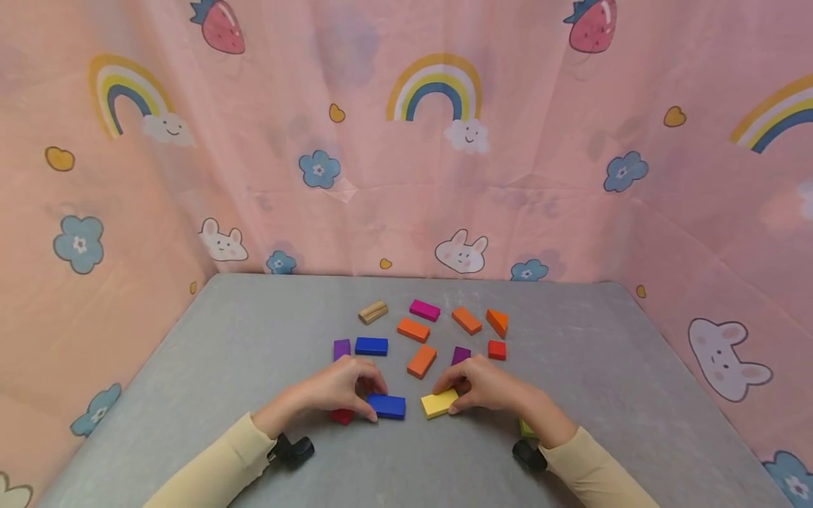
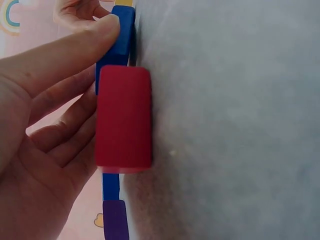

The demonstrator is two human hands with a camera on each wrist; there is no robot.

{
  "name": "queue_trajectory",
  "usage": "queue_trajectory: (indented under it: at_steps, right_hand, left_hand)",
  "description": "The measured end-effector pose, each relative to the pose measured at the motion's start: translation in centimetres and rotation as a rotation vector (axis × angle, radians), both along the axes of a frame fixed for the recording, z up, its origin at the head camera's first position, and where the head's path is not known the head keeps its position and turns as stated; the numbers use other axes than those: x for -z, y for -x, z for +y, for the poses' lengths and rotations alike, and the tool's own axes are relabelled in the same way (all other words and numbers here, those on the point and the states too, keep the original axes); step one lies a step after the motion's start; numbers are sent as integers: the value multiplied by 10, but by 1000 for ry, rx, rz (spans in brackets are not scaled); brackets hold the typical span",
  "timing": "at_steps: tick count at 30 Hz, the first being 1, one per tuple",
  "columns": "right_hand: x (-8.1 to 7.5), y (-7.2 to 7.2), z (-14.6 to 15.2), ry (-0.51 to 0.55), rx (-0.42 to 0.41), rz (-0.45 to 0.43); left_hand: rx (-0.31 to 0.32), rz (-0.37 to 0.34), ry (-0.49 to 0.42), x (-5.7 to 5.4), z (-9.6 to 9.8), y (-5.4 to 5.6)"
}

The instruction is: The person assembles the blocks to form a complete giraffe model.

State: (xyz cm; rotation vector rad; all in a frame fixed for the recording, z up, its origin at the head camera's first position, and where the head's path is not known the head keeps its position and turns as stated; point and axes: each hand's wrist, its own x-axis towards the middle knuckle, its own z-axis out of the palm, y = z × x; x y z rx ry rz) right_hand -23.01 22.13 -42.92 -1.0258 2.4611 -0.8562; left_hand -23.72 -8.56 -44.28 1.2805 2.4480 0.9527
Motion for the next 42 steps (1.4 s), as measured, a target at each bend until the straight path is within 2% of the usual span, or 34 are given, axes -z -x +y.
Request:
queue_trajectory:
  at_steps: [6,11,30,34,38,40,42]
  right_hand:
    - [2,0,0,2,-10,-18]
    - [3,-1,0,3,-7,-28]
    - [1,-2,-1,11,-8,-8]
    - [0,-1,-1,9,-12,-2]
    - [0,-1,-1,12,-18,5]
    - [0,-1,-1,18,-21,8]
    - [0,-2,0,22,-23,14]
  left_hand:
    - [6,-7,28,2,-1,-1]
    - [7,17,49,5,-1,-3]
    - [14,38,53,3,-3,-3]
    - [-15,42,51,-4,-9,-3]
    - [-48,94,49,-18,-19,-7]
    - [-19,143,59,-23,-23,-11]
    - [38,178,63,-27,-26,-17]
